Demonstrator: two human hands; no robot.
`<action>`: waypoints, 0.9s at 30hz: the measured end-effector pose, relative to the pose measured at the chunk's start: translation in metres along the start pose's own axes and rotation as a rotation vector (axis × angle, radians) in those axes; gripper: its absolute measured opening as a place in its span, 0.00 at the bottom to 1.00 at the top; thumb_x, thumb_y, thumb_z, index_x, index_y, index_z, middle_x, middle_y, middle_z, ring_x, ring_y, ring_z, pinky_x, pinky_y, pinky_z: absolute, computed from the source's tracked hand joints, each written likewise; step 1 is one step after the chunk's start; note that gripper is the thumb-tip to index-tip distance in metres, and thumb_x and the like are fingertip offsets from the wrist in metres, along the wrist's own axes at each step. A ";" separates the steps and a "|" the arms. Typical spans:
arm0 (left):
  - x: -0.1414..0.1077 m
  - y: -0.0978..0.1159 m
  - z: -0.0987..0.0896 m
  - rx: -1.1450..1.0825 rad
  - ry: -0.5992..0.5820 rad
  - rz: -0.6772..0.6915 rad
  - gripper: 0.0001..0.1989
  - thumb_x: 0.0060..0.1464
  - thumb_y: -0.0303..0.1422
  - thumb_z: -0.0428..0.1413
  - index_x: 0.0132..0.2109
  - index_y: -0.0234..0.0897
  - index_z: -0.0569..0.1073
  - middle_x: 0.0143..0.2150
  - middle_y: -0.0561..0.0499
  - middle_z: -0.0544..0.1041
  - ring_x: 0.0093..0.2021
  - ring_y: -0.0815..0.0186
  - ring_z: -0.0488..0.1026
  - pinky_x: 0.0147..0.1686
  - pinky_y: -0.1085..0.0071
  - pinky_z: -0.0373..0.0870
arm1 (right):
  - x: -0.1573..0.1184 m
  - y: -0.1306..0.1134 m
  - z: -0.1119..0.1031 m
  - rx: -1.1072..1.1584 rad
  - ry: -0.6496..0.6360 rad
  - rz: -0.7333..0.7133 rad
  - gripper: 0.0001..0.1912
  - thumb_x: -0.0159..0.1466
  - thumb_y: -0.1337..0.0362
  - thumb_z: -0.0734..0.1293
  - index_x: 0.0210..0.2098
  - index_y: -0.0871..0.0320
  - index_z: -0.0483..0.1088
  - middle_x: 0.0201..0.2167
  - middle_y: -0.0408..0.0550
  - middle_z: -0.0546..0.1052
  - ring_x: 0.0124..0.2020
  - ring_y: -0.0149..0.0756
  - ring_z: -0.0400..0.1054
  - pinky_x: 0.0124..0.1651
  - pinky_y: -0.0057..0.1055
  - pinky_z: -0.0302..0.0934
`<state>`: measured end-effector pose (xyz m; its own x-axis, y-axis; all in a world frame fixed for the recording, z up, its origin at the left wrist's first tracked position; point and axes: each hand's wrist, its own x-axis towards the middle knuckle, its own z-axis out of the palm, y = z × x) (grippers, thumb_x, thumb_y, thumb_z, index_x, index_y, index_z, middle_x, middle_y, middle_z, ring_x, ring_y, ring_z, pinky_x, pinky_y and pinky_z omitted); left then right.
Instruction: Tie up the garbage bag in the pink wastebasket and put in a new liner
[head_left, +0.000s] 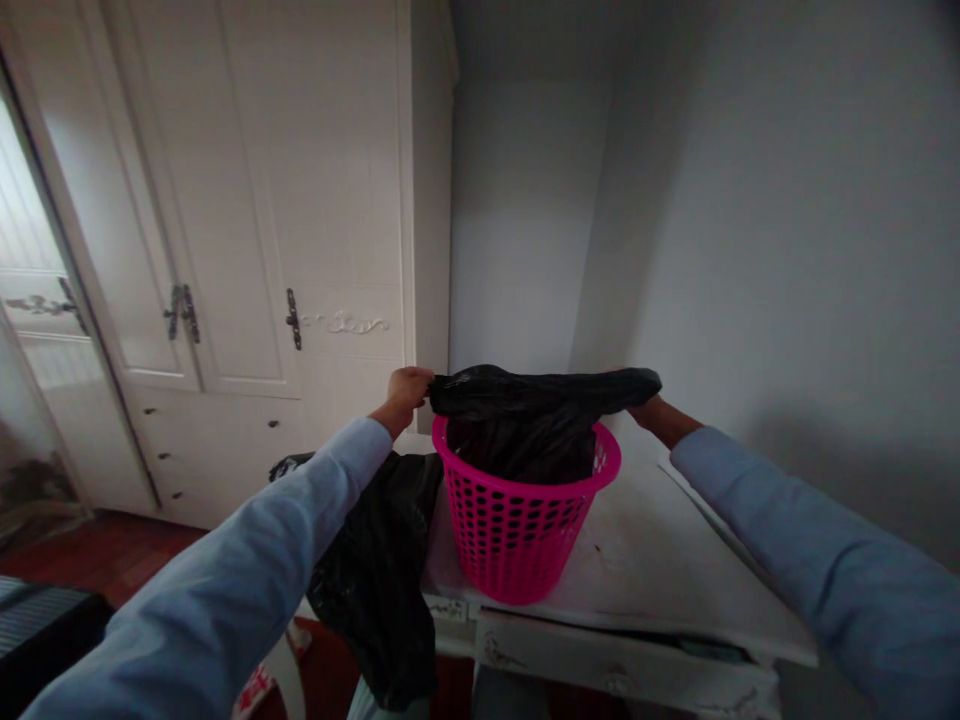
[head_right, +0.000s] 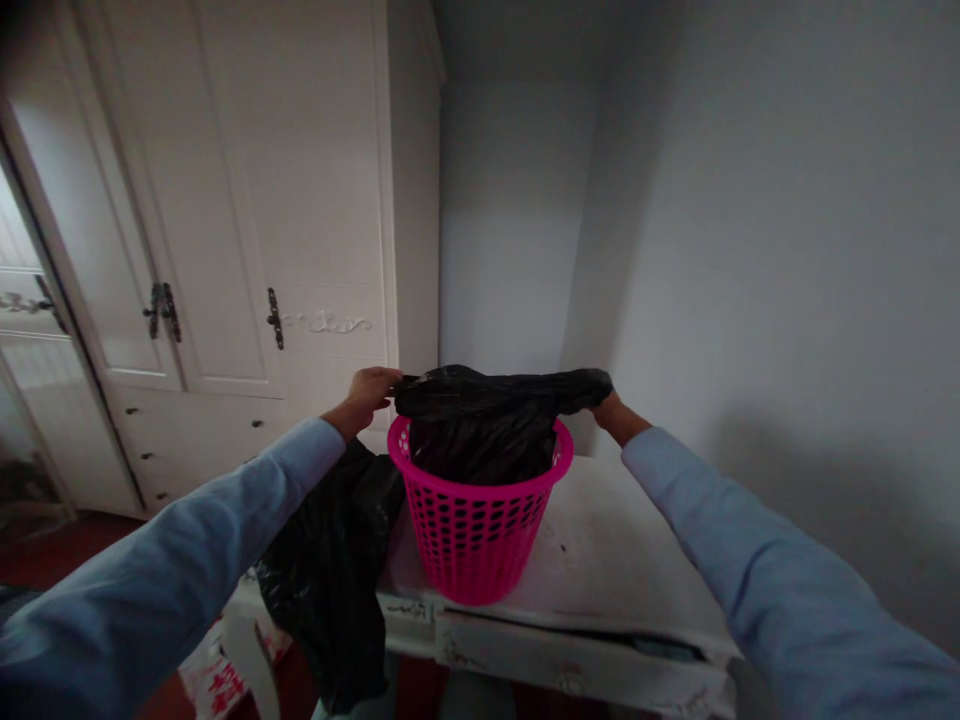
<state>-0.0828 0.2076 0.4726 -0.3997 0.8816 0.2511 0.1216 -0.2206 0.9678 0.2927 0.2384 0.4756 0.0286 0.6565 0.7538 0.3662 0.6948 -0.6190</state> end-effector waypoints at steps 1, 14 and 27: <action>0.002 0.001 0.002 -0.009 0.051 0.047 0.04 0.48 0.26 0.57 0.34 0.35 0.74 0.29 0.51 0.75 0.29 0.68 0.69 0.26 0.74 0.61 | 0.003 -0.002 0.001 0.037 0.015 0.047 0.11 0.55 0.56 0.75 0.25 0.52 0.71 0.23 0.48 0.79 0.25 0.38 0.73 0.30 0.35 0.70; -0.053 -0.022 -0.053 -0.244 0.362 0.343 0.16 0.45 0.39 0.63 0.40 0.37 0.73 0.31 0.54 0.73 0.29 0.66 0.70 0.27 0.72 0.63 | -0.065 -0.039 -0.047 0.363 0.353 0.190 0.21 0.45 0.58 0.82 0.37 0.48 0.77 0.33 0.41 0.79 0.35 0.34 0.74 0.43 0.30 0.72; -0.071 0.014 -0.058 -0.099 -0.315 0.096 0.23 0.47 0.53 0.64 0.35 0.35 0.79 0.32 0.48 0.77 0.29 0.66 0.70 0.25 0.73 0.61 | -0.122 -0.070 -0.076 0.516 -0.381 0.895 0.18 0.51 0.50 0.79 0.37 0.53 0.80 0.40 0.52 0.85 0.38 0.46 0.80 0.40 0.36 0.78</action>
<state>-0.1051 0.1176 0.4697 -0.0881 0.9369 0.3383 0.0504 -0.3350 0.9409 0.3344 0.0875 0.4435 -0.2316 0.9698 -0.0764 -0.0786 -0.0969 -0.9922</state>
